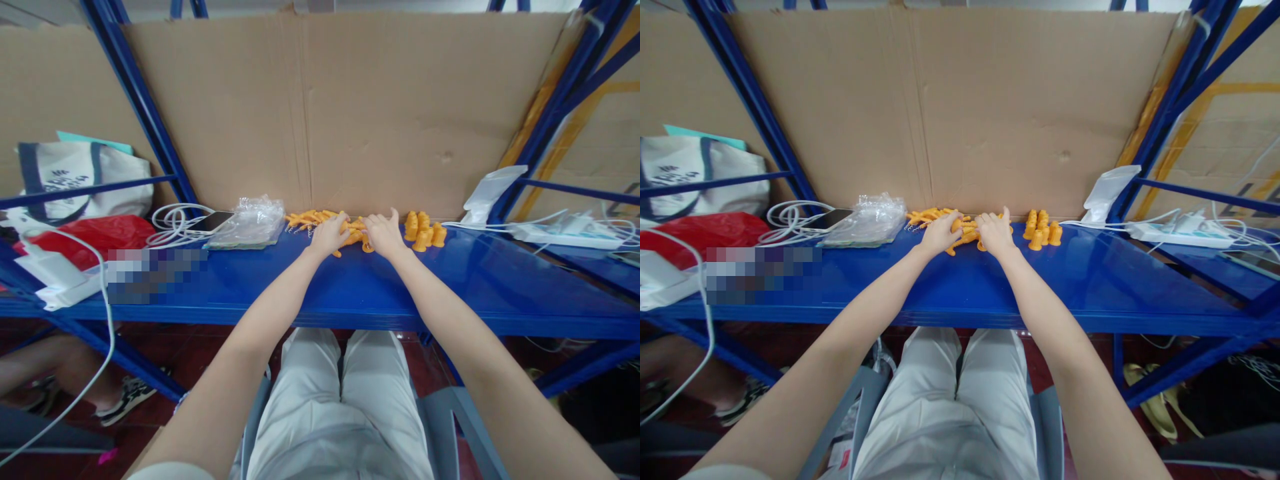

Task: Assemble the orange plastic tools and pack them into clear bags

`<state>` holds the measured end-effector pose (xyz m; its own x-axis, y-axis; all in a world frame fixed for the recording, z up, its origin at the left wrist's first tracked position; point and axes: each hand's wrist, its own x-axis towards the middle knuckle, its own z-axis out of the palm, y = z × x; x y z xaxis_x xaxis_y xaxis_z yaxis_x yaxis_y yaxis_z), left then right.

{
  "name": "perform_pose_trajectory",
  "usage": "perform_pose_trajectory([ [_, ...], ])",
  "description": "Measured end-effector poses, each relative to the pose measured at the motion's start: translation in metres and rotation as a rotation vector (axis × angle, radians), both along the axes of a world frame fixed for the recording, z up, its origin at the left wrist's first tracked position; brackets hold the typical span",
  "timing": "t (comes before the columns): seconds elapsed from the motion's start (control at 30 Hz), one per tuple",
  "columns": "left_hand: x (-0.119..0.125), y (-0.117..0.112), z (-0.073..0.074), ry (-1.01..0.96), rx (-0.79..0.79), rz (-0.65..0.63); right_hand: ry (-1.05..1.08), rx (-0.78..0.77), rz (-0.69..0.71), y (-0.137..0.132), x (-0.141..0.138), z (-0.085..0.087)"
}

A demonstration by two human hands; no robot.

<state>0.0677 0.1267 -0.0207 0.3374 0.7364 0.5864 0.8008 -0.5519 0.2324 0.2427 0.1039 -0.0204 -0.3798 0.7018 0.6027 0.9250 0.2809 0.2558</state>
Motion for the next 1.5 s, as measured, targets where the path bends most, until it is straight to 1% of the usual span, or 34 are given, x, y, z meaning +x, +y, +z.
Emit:
perform_pose_trajectory([
  [0.17, 0.003, -0.001, 0.001, -0.002, -0.023, 0.023, -0.009, -0.042, -0.015, -0.005, -0.001, 0.006],
  [0.27, 0.003, 0.003, 0.001, -0.057, -0.04, -0.008, -0.019, -0.036, -0.015, -0.004, -0.002, 0.007],
  [0.4, 0.0, 0.012, -0.001, -0.176, -0.091, -0.073, -0.024, -0.017, -0.005, -0.003, -0.003, 0.006],
  [0.5, -0.001, 0.015, 0.001, -0.267, -0.185, -0.107, -0.023, -0.008, 0.013, -0.004, -0.004, 0.006],
  [0.57, -0.001, 0.014, 0.004, -0.317, -0.272, -0.102, -0.026, -0.009, 0.022, -0.005, -0.005, 0.006],
  [0.77, -0.007, -0.001, 0.018, -0.398, -0.574, -0.085, -0.04, -0.003, 0.06, -0.004, -0.009, 0.003],
  [0.87, -0.01, -0.005, 0.021, -0.416, -0.652, -0.075, -0.055, -0.002, 0.081, -0.002, -0.01, 0.002],
  [0.9, -0.01, -0.005, 0.02, -0.415, -0.636, -0.062, -0.059, -0.004, 0.082, -0.002, -0.01, 0.001],
  [0.93, -0.01, -0.004, 0.019, -0.402, -0.588, -0.045, -0.063, -0.008, 0.082, -0.001, -0.01, 0.001],
  [1.0, -0.01, -0.002, 0.016, -0.322, -0.404, -0.023, -0.068, -0.018, 0.08, 0.001, -0.007, 0.001],
  [1.1, -0.008, 0.0, 0.011, -0.125, -0.094, -0.046, -0.059, -0.054, 0.079, 0.003, -0.002, 0.0],
  [1.17, -0.008, 0.0, 0.009, -0.011, 0.033, -0.068, -0.024, -0.081, 0.08, 0.005, 0.002, -0.001],
  [1.23, -0.006, -0.002, 0.009, 0.075, 0.093, -0.061, 0.022, -0.098, 0.09, 0.006, 0.006, -0.002],
  [1.33, -0.005, -0.006, 0.01, 0.133, 0.107, -0.04, 0.064, -0.1, 0.11, 0.008, 0.008, -0.002],
  [1.43, -0.004, -0.005, 0.011, 0.107, 0.104, -0.049, 0.074, -0.11, 0.103, 0.009, 0.006, 0.0],
  [1.5, -0.004, -0.003, 0.011, 0.05, 0.099, -0.066, 0.07, -0.106, 0.086, 0.009, 0.004, 0.002],
])
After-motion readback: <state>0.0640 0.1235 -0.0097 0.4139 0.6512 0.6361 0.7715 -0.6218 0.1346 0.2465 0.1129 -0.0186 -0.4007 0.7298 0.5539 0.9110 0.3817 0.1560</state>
